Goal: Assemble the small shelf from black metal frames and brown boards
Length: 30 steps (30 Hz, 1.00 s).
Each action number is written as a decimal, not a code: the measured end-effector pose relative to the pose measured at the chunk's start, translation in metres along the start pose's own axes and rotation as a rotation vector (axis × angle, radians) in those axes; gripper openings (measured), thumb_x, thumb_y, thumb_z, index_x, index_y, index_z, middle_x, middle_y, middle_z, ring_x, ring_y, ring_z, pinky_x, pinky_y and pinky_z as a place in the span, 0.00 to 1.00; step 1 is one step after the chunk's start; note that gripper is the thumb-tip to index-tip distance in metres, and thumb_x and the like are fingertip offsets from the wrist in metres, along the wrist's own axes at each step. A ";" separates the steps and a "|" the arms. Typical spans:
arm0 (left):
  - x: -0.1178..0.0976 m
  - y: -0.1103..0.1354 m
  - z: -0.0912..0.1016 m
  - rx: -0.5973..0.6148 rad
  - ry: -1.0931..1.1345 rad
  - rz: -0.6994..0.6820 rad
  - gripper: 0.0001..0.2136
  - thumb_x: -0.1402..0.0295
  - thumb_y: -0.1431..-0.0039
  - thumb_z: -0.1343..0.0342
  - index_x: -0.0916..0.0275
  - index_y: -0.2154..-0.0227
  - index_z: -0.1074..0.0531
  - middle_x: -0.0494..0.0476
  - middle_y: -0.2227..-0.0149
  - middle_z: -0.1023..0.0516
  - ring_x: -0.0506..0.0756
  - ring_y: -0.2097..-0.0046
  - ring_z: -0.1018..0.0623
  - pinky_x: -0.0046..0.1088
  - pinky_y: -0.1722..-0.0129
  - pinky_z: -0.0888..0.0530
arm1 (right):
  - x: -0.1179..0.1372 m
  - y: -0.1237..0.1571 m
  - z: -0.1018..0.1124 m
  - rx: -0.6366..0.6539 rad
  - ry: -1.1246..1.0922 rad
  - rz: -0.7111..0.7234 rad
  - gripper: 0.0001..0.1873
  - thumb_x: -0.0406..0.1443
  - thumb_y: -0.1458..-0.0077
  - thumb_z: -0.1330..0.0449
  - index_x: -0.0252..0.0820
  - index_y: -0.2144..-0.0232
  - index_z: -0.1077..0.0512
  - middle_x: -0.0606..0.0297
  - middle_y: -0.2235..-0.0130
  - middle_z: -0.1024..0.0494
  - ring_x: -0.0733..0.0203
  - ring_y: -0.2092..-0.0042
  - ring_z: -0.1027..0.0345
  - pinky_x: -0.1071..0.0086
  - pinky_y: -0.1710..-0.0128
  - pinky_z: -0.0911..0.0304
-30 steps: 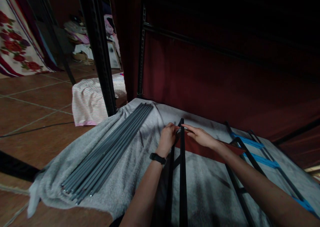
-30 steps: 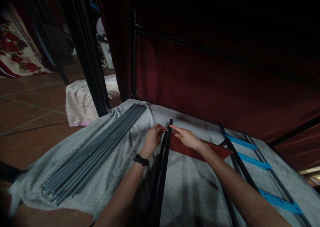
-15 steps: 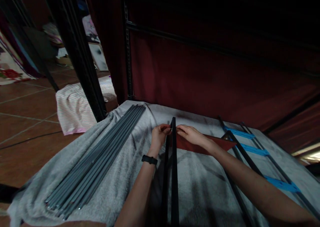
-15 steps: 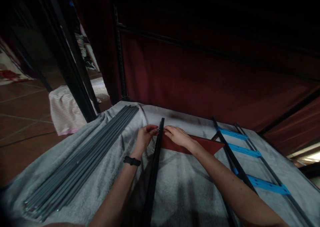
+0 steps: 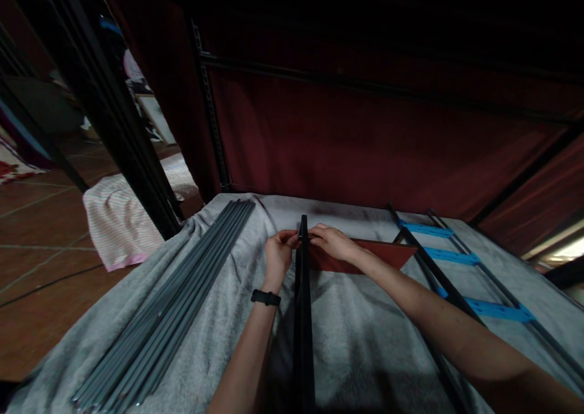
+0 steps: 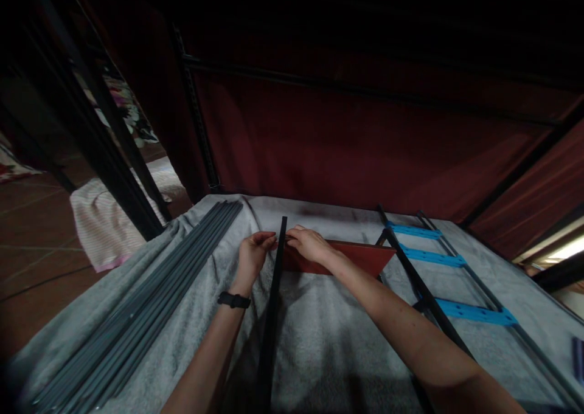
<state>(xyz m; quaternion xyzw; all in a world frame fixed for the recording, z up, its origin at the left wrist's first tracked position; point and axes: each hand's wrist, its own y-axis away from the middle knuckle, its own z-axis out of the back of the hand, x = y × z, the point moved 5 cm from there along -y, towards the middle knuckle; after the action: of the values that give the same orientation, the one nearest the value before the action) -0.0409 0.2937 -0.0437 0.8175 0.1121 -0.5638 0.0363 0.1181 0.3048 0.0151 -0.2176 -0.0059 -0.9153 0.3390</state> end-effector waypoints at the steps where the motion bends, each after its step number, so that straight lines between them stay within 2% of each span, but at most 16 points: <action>1: 0.000 0.000 0.000 0.001 -0.004 0.000 0.11 0.67 0.60 0.31 0.66 0.73 0.23 0.53 0.75 0.22 0.50 0.75 0.24 0.27 0.70 0.27 | 0.000 -0.001 0.000 -0.001 0.002 -0.001 0.15 0.33 0.37 0.46 0.45 0.50 0.28 0.62 0.54 0.26 0.60 0.52 0.32 0.69 0.51 0.40; 6: -0.003 0.001 -0.001 0.023 0.045 0.010 0.15 0.67 0.62 0.30 0.66 0.69 0.25 0.51 0.76 0.23 0.50 0.75 0.24 0.28 0.70 0.26 | 0.000 -0.002 -0.001 0.020 0.036 0.015 0.13 0.32 0.38 0.46 0.43 0.52 0.28 0.61 0.55 0.27 0.60 0.53 0.33 0.69 0.53 0.41; 10: -0.002 0.002 0.000 -0.033 0.033 -0.025 0.15 0.65 0.62 0.30 0.65 0.72 0.27 0.49 0.78 0.25 0.50 0.76 0.24 0.27 0.71 0.26 | 0.001 0.000 0.001 -0.002 0.041 -0.007 0.13 0.33 0.38 0.47 0.44 0.54 0.27 0.62 0.56 0.27 0.60 0.55 0.32 0.69 0.55 0.41; 14: 0.000 0.003 -0.002 -0.029 0.039 -0.010 0.16 0.64 0.63 0.30 0.66 0.73 0.27 0.50 0.77 0.25 0.50 0.75 0.24 0.28 0.69 0.26 | 0.003 0.001 0.003 0.001 0.014 0.001 0.11 0.33 0.38 0.45 0.43 0.56 0.26 0.63 0.57 0.26 0.61 0.57 0.32 0.71 0.57 0.41; 20: 0.001 0.008 -0.004 -0.017 0.056 -0.007 0.15 0.65 0.61 0.30 0.66 0.71 0.26 0.53 0.73 0.23 0.51 0.70 0.22 0.30 0.63 0.25 | 0.001 0.002 0.005 -0.016 0.002 -0.023 0.12 0.33 0.39 0.46 0.43 0.55 0.26 0.62 0.55 0.25 0.60 0.55 0.31 0.70 0.55 0.40; 25: -0.001 0.008 -0.006 -0.009 0.059 -0.048 0.14 0.66 0.61 0.30 0.66 0.72 0.25 0.55 0.71 0.21 0.51 0.68 0.21 0.30 0.61 0.25 | 0.001 0.005 0.001 -0.017 0.026 -0.054 0.13 0.37 0.38 0.46 0.46 0.54 0.27 0.64 0.53 0.24 0.59 0.52 0.31 0.68 0.53 0.40; 30: 0.002 0.008 -0.006 -0.011 0.104 0.004 0.16 0.65 0.63 0.29 0.66 0.71 0.25 0.56 0.70 0.20 0.52 0.67 0.21 0.31 0.61 0.24 | 0.001 0.004 0.001 -0.047 0.038 -0.104 0.13 0.38 0.39 0.47 0.47 0.55 0.27 0.64 0.53 0.23 0.58 0.52 0.30 0.67 0.54 0.39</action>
<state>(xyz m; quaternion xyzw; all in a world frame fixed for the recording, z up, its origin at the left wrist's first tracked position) -0.0330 0.2878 -0.0434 0.8457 0.1155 -0.5198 0.0360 0.1199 0.3015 0.0156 -0.2073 0.0108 -0.9355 0.2858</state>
